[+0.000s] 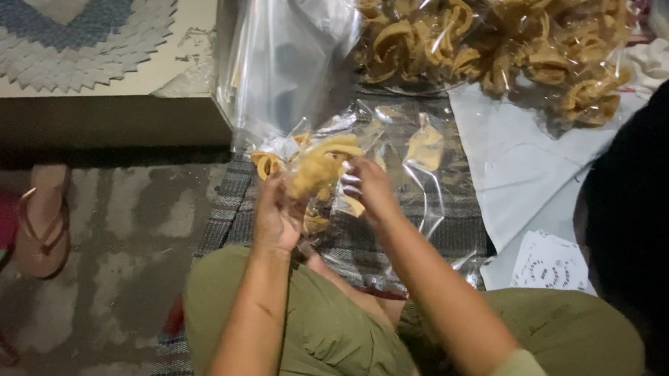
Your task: The person places pieces of fried snacks into clear plastic bags by hand.
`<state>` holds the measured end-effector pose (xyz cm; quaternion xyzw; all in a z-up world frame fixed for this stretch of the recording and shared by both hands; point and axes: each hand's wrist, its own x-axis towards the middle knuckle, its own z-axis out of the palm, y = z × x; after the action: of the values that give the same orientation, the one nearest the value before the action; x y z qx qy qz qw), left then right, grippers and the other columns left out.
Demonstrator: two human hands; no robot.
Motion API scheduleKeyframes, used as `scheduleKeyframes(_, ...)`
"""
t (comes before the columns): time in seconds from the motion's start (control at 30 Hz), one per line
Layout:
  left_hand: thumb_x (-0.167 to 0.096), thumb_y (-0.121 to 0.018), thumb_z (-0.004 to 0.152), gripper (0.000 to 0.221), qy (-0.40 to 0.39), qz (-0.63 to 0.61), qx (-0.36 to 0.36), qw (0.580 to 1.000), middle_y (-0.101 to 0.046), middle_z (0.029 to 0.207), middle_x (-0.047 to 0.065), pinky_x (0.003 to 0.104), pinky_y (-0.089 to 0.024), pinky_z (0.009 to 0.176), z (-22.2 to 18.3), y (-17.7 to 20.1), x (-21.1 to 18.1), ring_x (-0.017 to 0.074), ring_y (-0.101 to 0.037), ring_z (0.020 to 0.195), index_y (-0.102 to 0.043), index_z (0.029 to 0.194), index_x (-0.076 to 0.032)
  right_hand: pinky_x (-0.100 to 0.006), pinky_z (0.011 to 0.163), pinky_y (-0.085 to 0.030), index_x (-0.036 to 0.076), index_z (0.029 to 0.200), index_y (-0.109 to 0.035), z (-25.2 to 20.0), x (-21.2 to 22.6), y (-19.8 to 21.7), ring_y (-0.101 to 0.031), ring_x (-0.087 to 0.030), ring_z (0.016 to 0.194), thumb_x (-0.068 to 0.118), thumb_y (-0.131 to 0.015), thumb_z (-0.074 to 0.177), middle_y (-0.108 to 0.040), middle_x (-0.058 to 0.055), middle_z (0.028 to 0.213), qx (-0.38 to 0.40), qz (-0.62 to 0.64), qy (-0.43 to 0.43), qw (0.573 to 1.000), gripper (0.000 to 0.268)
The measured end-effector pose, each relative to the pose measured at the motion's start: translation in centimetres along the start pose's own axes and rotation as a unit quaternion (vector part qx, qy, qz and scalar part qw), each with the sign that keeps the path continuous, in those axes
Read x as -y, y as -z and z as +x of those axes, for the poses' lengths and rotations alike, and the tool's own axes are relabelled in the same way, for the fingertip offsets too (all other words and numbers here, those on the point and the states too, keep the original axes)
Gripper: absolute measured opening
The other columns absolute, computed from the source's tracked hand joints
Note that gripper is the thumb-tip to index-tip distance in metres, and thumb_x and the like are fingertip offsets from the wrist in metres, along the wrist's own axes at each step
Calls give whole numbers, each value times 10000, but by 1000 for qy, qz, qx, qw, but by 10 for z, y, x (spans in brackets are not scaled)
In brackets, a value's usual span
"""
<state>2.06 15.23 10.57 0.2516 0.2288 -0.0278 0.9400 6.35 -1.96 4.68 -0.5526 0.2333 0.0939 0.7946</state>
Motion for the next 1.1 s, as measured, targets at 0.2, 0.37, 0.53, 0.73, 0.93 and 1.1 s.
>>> scheduleKeyframes(0.2, 86, -822, 740, 396, -133, 282, 319, 895, -627, 673, 71, 269, -511, 627, -6, 8, 53, 150, -566, 635, -501, 624, -115, -353, 682, -587, 156, 783, -618, -143, 105, 46, -645, -185, 675, 787, -488, 888, -578, 14, 706, 93, 151, -93, 980, 653)
scheduleKeyframes(0.37, -32, -909, 698, 304, -157, 452, 427, 767, -719, 754, 88, 326, -544, 755, -23, 17, 87, 234, -699, 775, -610, 685, -84, -422, 787, -557, 163, 1296, -612, -125, 58, 133, -669, -246, 952, 566, -587, 905, -682, -89, 1119, 55, 37, -21, 998, 562)
scheduleKeyframes(0.53, -149, -970, 619, 535, -68, 540, 362, 757, -733, 1069, 91, 373, -561, 926, -48, 0, 95, 245, -713, 1005, -642, 1039, -103, -361, 827, -542, 143, 1232, -622, -124, 49, 158, -696, -203, 896, 279, -784, 882, -722, -82, 971, -28, -31, 38, 998, 409)
scheduleKeyframes(0.73, -191, -907, 702, 757, 46, 583, 330, 741, -665, 1280, 212, 531, -477, 1062, -73, -9, 107, 432, -600, 1235, -562, 1376, -164, -323, 708, -572, 111, 1165, -594, -110, 16, 164, -682, -185, 785, 257, -786, 885, -712, -95, 929, -1, 39, 22, 999, 370)
scheduleKeyframes(0.93, -179, -832, 810, 543, 41, 559, 303, 771, -689, 1200, 273, 511, -521, 994, -43, 15, 120, 424, -633, 1170, -643, 1301, -46, -462, 946, -516, 85, 1318, -626, -113, 59, 172, -676, -304, 1089, 409, -698, 907, -667, -142, 1265, -38, -20, -12, 999, 529)
scheduleKeyframes(1.1, -152, -832, 781, 527, 94, 609, 409, 673, -706, 1178, 251, 535, -513, 990, -58, -7, 101, 431, -654, 1136, -676, 1272, -37, -376, 847, -604, 59, 1444, -562, -138, 125, 171, -699, -336, 1024, 242, -733, 856, -654, -248, 1272, 58, -309, -8, 949, 639)
